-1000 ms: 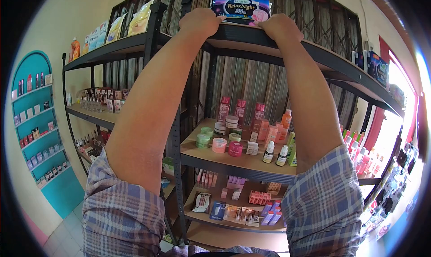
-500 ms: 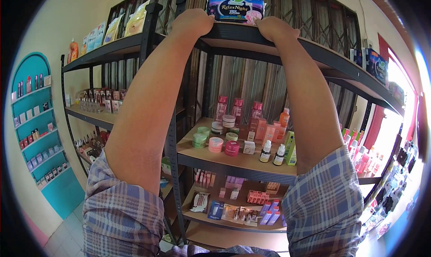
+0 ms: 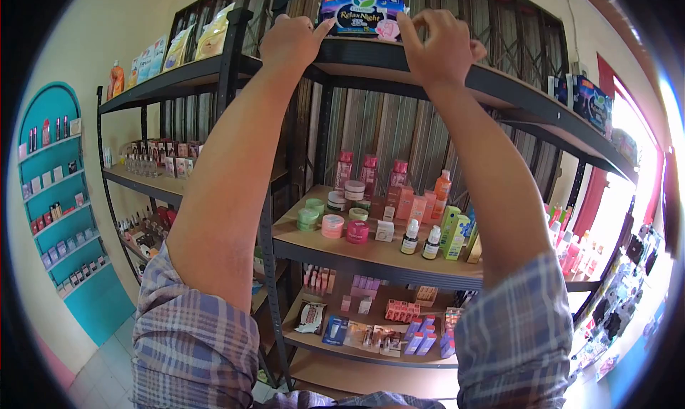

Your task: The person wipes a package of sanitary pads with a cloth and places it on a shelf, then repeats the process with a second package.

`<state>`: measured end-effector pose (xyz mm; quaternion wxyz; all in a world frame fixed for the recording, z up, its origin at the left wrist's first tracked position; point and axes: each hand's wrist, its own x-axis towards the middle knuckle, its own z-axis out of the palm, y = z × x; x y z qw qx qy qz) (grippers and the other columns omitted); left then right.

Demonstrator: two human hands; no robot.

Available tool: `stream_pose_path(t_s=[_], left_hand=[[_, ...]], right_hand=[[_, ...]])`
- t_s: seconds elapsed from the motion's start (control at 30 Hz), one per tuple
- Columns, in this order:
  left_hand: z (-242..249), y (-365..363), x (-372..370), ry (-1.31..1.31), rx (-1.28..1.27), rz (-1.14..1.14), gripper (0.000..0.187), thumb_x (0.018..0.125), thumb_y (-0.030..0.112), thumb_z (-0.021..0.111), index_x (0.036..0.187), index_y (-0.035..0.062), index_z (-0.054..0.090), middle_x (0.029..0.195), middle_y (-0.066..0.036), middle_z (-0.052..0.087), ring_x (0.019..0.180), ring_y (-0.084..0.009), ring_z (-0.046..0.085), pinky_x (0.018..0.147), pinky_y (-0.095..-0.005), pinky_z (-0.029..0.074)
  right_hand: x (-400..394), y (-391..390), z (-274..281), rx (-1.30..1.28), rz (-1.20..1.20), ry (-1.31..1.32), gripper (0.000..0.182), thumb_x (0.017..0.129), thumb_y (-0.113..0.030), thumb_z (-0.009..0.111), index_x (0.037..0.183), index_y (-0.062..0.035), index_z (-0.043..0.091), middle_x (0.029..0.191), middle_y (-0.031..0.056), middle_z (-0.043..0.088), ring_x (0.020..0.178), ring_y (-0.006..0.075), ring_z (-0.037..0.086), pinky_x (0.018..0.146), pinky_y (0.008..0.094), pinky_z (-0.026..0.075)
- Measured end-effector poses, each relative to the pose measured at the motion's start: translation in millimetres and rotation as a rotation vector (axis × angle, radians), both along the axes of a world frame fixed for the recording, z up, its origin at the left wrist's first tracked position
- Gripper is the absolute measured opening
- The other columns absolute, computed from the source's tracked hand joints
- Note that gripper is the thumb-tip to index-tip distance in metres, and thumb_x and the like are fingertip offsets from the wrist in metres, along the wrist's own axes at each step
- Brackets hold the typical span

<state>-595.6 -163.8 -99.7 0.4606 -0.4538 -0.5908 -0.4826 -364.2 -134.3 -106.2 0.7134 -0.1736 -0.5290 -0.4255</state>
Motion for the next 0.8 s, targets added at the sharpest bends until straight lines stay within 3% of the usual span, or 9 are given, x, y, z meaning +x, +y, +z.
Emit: stream_pose_path(t_s=[0.07, 0.13, 0.23, 0.33, 0.4, 0.53, 0.63, 0.7, 0.8], left_hand=[[-10.1, -5.8, -5.9, 0.026, 0.222, -0.016, 0.058, 0.095, 0.062, 0.047, 0.098, 0.0094, 0.07, 0.097, -0.011, 0.067, 0.092, -0.032, 0.067, 0.078, -0.0444, 0.055], [-23.5, -12.4, -11.0, 0.265, 0.496, -0.135, 0.041, 0.093, 0.05, 0.061, 0.089, 0.0094, 0.064, 0.086, -0.007, 0.06, 0.079, -0.0296, 0.064, 0.067, -0.0408, 0.053], [-64.0, -34.1, -4.9, 0.48, 0.503, -0.26, 0.031, 0.089, 0.035, 0.071, 0.082, 0.008, 0.058, 0.083, -0.006, 0.057, 0.072, -0.0281, 0.061, 0.059, -0.0382, 0.049], [-125.1, -52.0, 10.5, 0.559, 0.369, -0.416, 0.021, 0.083, 0.023, 0.074, 0.079, 0.0107, 0.058, 0.086, -0.005, 0.06, 0.069, -0.0256, 0.064, 0.056, -0.0363, 0.051], [-178.5, -70.2, 27.9, 0.604, 0.234, -0.651, 0.018, 0.081, 0.018, 0.074, 0.079, 0.011, 0.057, 0.086, -0.008, 0.06, 0.07, -0.025, 0.064, 0.056, -0.0365, 0.051], [-299.1, -143.5, 48.8, 0.645, -0.019, -0.945, 0.021, 0.078, 0.016, 0.076, 0.081, 0.0123, 0.055, 0.089, -0.007, 0.061, 0.07, -0.0226, 0.063, 0.056, -0.0343, 0.049], [-397.5, -204.6, 36.2, 0.671, -0.143, -1.037, 0.023, 0.076, 0.016, 0.078, 0.084, 0.0114, 0.056, 0.091, -0.007, 0.061, 0.066, -0.0204, 0.062, 0.053, -0.031, 0.047], [-463.4, -237.5, 24.6, 0.455, -0.287, -1.026, 0.023, 0.075, 0.014, 0.078, 0.083, 0.0103, 0.057, 0.09, -0.007, 0.062, 0.064, -0.0208, 0.062, 0.053, -0.0318, 0.048], [-526.8, -277.6, 1.3, 0.044, -0.362, -0.963, 0.022, 0.073, 0.01, 0.079, 0.073, 0.0095, 0.058, 0.083, -0.009, 0.063, 0.062, -0.0229, 0.063, 0.054, -0.0333, 0.05]], right_hand=[[4.4, -30.4, -21.4, 0.025, 0.118, -0.062, 0.029, 0.087, -0.042, 0.064, 0.081, -0.014, 0.068, 0.092, 0.0014, 0.066, 0.092, 0.0213, 0.061, 0.088, 0.0483, 0.032], [17.9, -56.5, -51.1, 0.014, 0.234, -0.117, 0.026, 0.085, -0.036, 0.068, 0.078, -0.0106, 0.065, 0.091, 0.0029, 0.065, 0.092, 0.021, 0.06, 0.089, 0.0491, 0.035], [48.1, -81.2, -97.2, 0.108, 0.339, -0.327, 0.018, 0.078, -0.03, 0.072, 0.075, -0.015, 0.062, 0.084, -0.002, 0.06, 0.083, 0.0206, 0.057, 0.083, 0.0399, 0.028], [63.4, -106.3, -152.9, 0.185, 0.373, -0.388, 0.017, 0.078, -0.026, 0.071, 0.074, -0.0126, 0.061, 0.084, 0.0035, 0.058, 0.079, 0.0223, 0.055, 0.079, 0.0392, 0.033], [66.2, -126.2, -200.9, 0.032, 0.616, -0.312, 0.014, 0.082, -0.018, 0.061, 0.084, -0.0045, 0.058, 0.093, 0.0131, 0.058, 0.081, 0.0262, 0.053, 0.08, 0.0377, 0.041], [72.0, -138.9, -305.9, 0.057, 0.747, -0.399, 0.018, 0.079, -0.023, 0.069, 0.081, -0.0077, 0.059, 0.089, 0.0095, 0.059, 0.074, 0.0234, 0.051, 0.069, 0.04, 0.038], [72.6, -146.3, -420.5, -0.447, 0.7, -0.368, 0.015, 0.077, -0.016, 0.069, 0.08, -0.0057, 0.059, 0.087, 0.0104, 0.058, 0.077, 0.0254, 0.053, 0.074, 0.04, 0.038], [78.4, -165.8, -513.8, -0.974, 0.757, -0.093, 0.014, 0.079, -0.01, 0.066, 0.083, 0.0006, 0.057, 0.086, 0.0126, 0.055, 0.083, 0.0278, 0.053, 0.079, 0.0342, 0.04], [102.1, -224.8, -603.2, -1.471, 0.972, 0.222, 0.016, 0.096, -0.017, 0.054, 0.095, -0.0018, 0.059, 0.086, 0.0028, 0.056, 0.084, 0.013, 0.05, 0.079, 0.0269, 0.039]])
